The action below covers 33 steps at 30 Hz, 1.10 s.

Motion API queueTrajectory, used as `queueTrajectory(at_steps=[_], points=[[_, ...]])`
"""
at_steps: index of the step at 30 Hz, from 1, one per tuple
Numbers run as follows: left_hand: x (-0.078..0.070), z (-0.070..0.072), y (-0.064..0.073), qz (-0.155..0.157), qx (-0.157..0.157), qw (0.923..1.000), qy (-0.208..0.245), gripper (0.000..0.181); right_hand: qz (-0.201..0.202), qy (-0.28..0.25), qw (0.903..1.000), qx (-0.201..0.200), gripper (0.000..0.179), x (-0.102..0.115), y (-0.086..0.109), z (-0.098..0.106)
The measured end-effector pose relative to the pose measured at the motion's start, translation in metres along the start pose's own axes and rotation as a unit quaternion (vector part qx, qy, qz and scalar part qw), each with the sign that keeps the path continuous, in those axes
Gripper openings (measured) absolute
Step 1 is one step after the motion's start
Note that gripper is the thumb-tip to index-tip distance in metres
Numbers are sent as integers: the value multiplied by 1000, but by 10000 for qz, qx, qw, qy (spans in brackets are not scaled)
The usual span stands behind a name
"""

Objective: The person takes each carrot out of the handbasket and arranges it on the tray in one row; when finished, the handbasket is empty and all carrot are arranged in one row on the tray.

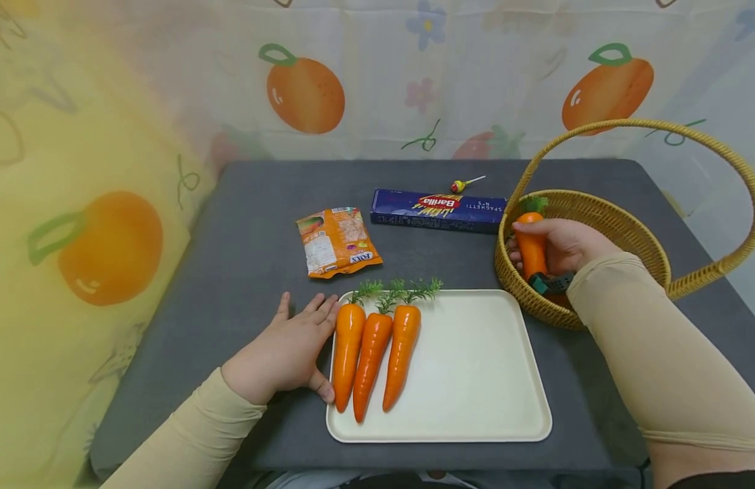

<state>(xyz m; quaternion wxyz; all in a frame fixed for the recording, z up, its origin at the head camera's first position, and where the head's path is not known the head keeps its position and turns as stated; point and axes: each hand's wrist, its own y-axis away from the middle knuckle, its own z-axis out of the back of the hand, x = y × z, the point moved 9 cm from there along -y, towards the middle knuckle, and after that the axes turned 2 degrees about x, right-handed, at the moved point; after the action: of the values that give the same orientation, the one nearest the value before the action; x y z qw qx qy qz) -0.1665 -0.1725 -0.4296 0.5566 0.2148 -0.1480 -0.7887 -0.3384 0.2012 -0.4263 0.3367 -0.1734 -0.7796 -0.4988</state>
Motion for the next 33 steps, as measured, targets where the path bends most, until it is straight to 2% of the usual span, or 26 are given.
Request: queueTrajectory(at_steps=[4, 8, 16, 22, 27, 30, 33], points=[[-1, 0, 0, -16, -13, 10000, 23, 154, 539, -583, 9968, -33, 22, 11, 9, 2], [-1, 0, -1, -3, -12, 10000, 14, 154, 1229, -1080, 9865, -23, 19, 22, 23, 3], [2, -2, -2, 9, -26, 10000, -27, 154, 2607, -1589, 9505, 584, 18, 35, 56, -11], [2, -2, -2, 17, -21, 10000, -12, 154, 3009, -2188, 9270, 483, 22, 31, 78, -13], [2, -1, -1, 0, -74, 10000, -13, 154, 3339, -2418, 9077, 786, 24, 31, 94, -25], [2, -1, -1, 14, -78, 10000, -10, 154, 3535, -2187, 9048, 928, 24, 29, 101, -37], [2, -1, 0, 31, -62, 10000, 17, 154, 3604, -1891, 9089, 912, 23, 22, 103, -51]])
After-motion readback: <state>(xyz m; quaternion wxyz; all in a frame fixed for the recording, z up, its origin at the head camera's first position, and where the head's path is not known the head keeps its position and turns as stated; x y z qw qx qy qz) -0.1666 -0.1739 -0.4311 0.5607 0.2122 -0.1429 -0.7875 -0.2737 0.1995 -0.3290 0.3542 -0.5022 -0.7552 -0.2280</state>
